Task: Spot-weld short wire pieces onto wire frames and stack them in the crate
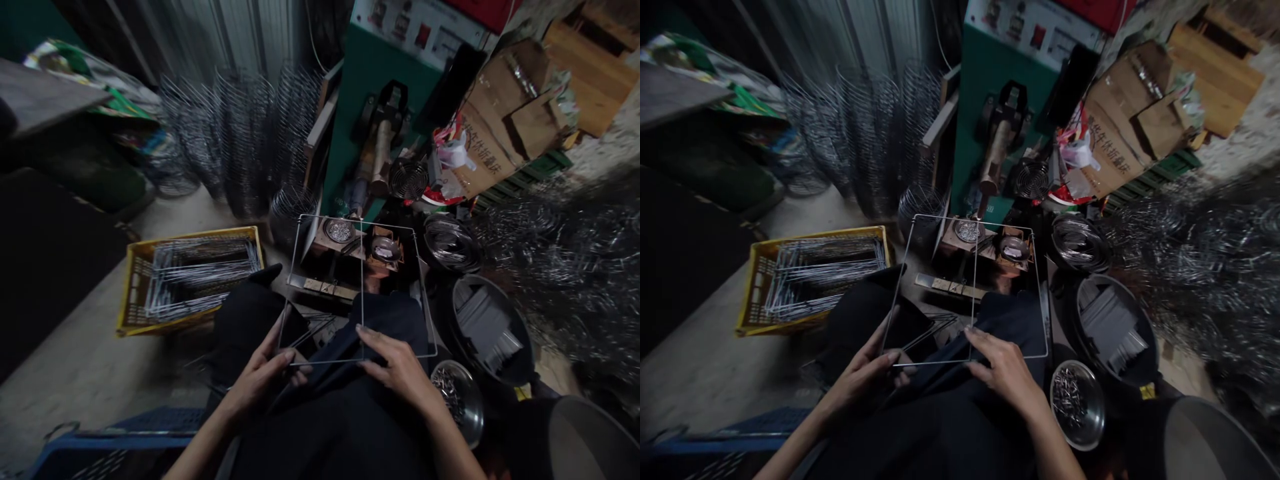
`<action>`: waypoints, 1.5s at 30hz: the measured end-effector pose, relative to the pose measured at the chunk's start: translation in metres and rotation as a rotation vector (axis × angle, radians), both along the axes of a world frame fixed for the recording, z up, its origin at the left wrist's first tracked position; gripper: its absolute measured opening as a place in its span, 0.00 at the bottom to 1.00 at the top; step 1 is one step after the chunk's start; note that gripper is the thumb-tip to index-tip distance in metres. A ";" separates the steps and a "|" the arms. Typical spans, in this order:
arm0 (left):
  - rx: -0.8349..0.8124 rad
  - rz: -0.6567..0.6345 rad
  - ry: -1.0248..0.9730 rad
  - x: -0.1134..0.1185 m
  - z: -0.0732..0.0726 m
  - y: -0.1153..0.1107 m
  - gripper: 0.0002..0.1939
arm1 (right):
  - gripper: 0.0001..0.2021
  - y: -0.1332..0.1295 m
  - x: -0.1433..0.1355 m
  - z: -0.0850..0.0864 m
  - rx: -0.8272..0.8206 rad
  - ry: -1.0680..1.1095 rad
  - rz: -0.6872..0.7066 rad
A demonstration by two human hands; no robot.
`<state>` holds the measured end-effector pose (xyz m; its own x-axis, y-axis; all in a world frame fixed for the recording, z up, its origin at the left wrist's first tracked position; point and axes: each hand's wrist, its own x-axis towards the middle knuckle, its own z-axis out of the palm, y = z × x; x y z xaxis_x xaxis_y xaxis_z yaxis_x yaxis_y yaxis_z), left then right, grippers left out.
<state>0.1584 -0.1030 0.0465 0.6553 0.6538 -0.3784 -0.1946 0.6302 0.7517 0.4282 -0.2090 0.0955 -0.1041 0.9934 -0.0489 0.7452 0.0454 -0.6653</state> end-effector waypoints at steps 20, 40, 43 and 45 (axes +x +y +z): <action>-0.041 0.033 0.015 0.005 0.012 0.001 0.52 | 0.30 0.008 0.006 0.005 -0.004 0.029 -0.027; 0.305 0.079 -0.197 0.118 0.016 0.248 0.51 | 0.29 0.242 0.125 0.008 0.363 -0.326 -0.188; 0.309 0.086 -0.203 0.119 0.021 0.256 0.51 | 0.25 0.250 0.133 0.004 0.413 -0.308 -0.183; 0.306 0.091 -0.201 0.119 0.025 0.259 0.51 | 0.25 0.254 0.134 0.001 0.444 -0.295 -0.211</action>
<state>0.2775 0.1564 0.0713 0.6309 0.7754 -0.0264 -0.4019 0.3557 0.8438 0.5625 0.0449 0.0964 0.0534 0.9232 0.3805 0.9195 0.1031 -0.3793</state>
